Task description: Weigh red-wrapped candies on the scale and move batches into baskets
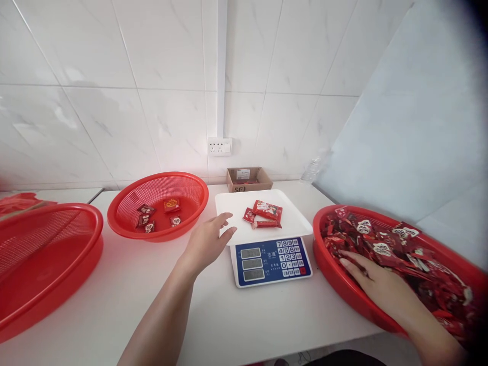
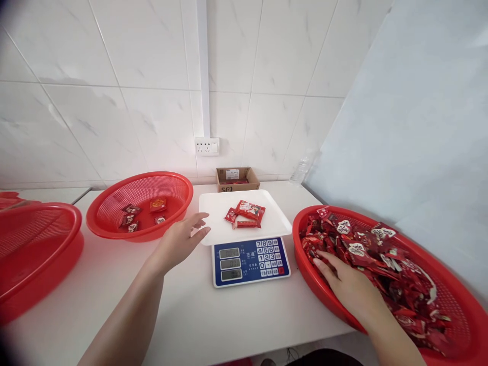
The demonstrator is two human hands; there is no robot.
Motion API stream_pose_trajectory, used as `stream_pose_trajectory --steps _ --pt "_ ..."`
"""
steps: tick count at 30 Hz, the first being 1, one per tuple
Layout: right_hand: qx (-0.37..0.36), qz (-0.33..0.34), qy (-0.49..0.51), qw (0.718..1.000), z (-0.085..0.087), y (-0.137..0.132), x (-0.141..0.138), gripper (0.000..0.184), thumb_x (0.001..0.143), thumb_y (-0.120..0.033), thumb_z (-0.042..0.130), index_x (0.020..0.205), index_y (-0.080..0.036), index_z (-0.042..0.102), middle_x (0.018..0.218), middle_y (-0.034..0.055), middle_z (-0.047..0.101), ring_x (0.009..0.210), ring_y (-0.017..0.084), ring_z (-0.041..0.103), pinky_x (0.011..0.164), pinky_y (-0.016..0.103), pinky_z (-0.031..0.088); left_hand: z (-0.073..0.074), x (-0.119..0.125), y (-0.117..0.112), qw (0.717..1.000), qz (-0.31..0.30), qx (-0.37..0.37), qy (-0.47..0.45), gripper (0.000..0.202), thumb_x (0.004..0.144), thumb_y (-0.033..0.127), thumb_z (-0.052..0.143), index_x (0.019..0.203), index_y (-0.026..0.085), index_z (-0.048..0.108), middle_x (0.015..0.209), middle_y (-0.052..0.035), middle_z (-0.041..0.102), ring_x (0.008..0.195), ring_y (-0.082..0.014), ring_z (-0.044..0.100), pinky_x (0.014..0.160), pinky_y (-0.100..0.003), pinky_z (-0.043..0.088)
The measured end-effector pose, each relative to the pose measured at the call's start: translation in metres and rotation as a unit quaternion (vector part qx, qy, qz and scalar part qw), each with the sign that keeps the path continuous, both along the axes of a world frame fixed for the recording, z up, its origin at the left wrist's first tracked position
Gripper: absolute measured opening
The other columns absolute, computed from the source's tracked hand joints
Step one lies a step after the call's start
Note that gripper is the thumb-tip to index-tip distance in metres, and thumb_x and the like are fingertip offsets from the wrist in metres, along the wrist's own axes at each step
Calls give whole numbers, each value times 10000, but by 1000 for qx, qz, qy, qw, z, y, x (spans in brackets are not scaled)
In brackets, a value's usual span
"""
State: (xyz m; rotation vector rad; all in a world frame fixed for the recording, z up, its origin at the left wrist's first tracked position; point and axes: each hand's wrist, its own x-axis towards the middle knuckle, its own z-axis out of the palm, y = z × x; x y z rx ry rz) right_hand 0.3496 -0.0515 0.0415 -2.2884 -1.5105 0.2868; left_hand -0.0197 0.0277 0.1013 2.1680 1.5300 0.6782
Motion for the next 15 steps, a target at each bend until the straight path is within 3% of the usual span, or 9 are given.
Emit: stream_pose_trajectory --steps 5,8,11,15 --pt "-8 -5 62 998 1 -1 -1 346 681 -435 425 917 -312 647 910 33 711 861 274 650 723 367 484 0 0 0 1000 -7 1 5 392 890 446 396 1236 289 488 1071 -35 648 850 -194 625 737 -298 458" --pt "8 -51 57 997 9 -6 -2 351 685 -470 417 906 -293 623 890 52 705 829 281 644 680 363 474 0 0 0 1000 -5 3 4 387 892 447 390 1236 296 484 1074 -30 646 841 -191 625 738 -301 458" --pt "49 -121 36 991 19 -10 -6 372 689 -470 417 943 -275 605 915 74 694 828 283 633 677 363 465 -1 0 1 1000 -7 2 5 384 893 450 390 1233 300 486 1082 -29 645 856 -195 626 739 -302 459" --pt "131 -156 12 979 23 -12 -10 356 678 -444 430 928 -272 617 897 64 691 778 261 629 711 363 463 -1 0 1 1000 -11 6 6 378 891 448 393 1222 296 496 1084 -33 647 917 -215 621 750 -306 457"
